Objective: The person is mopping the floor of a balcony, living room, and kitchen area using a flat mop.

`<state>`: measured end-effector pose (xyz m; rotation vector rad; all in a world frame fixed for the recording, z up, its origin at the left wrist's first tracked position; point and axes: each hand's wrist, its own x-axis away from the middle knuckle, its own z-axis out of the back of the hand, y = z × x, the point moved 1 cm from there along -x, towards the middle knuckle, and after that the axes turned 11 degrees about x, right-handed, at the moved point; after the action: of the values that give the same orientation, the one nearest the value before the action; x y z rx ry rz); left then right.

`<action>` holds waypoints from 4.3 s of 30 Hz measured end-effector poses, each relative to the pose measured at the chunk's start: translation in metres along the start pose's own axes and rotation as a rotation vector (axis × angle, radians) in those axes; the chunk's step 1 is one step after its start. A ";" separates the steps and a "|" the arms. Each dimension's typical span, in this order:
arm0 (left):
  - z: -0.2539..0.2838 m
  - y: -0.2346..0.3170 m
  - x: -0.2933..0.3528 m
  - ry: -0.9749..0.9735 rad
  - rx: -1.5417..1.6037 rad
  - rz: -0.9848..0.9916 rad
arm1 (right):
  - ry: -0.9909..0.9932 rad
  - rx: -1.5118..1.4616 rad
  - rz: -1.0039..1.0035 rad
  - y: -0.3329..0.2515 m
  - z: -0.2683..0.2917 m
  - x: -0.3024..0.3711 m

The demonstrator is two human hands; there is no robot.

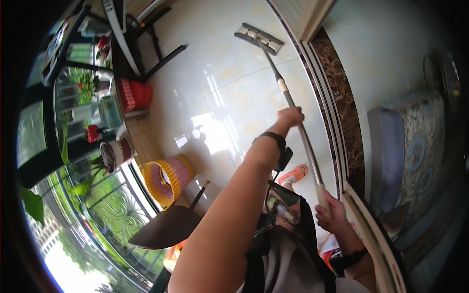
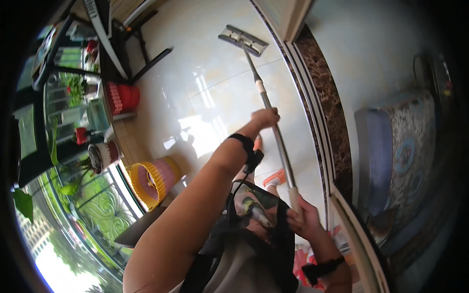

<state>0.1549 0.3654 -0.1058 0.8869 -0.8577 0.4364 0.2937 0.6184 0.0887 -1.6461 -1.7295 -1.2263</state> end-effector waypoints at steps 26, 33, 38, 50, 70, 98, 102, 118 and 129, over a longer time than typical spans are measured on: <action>-0.054 0.023 -0.019 -0.026 1.235 0.375 | 0.242 1.559 0.434 -0.245 -0.027 0.109; -0.114 0.255 -0.068 -0.408 1.290 0.086 | 0.637 1.780 0.536 -0.319 0.034 0.300; -0.098 0.334 -0.083 -0.185 1.250 0.106 | 0.853 1.708 0.451 -0.330 0.013 0.337; -0.039 0.162 -0.066 0.421 1.086 0.102 | 0.568 1.175 0.159 -0.282 -0.084 0.213; -0.077 0.023 0.036 0.158 1.626 0.502 | 0.145 2.251 0.185 -0.304 -0.121 0.091; -0.159 0.384 -0.106 0.055 1.319 0.291 | 0.546 1.448 -0.092 -0.447 0.027 0.386; -0.184 0.343 -0.078 0.027 1.414 0.232 | 0.521 1.267 -0.310 -0.434 0.008 0.371; -0.359 0.215 0.073 0.779 2.319 0.544 | 0.463 2.399 -0.938 -0.278 -0.061 0.185; -0.438 0.191 0.092 0.879 2.508 0.767 | -0.111 3.091 -0.982 -0.188 -0.060 0.138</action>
<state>0.2897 0.8327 -0.0871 2.1300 0.8419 2.5702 0.0747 0.6649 0.1776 1.0647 -1.4643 1.4463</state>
